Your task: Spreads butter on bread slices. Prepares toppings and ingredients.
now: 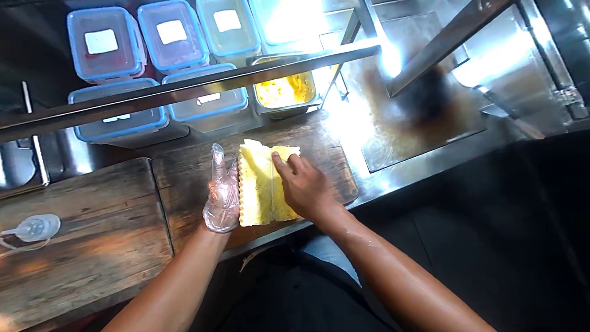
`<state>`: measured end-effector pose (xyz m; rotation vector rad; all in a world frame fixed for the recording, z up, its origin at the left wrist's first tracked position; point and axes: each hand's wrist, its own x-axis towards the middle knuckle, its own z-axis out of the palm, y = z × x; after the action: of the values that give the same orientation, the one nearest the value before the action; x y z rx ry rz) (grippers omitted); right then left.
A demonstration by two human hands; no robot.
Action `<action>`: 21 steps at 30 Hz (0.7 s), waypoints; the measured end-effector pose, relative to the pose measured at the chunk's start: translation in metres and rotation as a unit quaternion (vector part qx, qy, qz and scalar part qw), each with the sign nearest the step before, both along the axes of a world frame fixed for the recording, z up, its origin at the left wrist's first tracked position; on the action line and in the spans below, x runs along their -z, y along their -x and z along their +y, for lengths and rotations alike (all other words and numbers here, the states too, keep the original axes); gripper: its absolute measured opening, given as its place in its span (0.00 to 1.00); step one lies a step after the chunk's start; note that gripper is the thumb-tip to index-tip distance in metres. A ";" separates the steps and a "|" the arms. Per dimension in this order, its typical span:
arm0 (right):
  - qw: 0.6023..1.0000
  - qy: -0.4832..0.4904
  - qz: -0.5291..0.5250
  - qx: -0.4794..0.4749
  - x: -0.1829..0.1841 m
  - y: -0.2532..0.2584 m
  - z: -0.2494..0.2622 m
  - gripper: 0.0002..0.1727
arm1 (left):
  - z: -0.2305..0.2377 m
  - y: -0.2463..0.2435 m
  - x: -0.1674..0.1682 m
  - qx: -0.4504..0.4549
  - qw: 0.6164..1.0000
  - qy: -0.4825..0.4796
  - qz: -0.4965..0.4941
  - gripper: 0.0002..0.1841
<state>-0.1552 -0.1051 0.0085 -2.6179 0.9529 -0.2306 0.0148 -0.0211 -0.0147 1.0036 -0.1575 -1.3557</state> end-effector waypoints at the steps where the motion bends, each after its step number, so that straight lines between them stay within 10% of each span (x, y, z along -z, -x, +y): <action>1: 1.000 -0.008 0.027 -0.001 0.001 -0.003 0.002 0.28 | -0.001 0.002 -0.003 -0.001 1.000 -0.005 -0.002 0.36; 21: 0.949 -0.299 0.082 -0.047 -0.032 0.049 0.017 0.31 | -0.010 0.028 -0.033 0.004 0.991 -0.050 -0.126 0.38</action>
<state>-0.2043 -0.0885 0.0404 -2.1271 0.7877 0.2697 -0.0134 -0.0309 0.0179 1.2591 -0.2858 -1.2496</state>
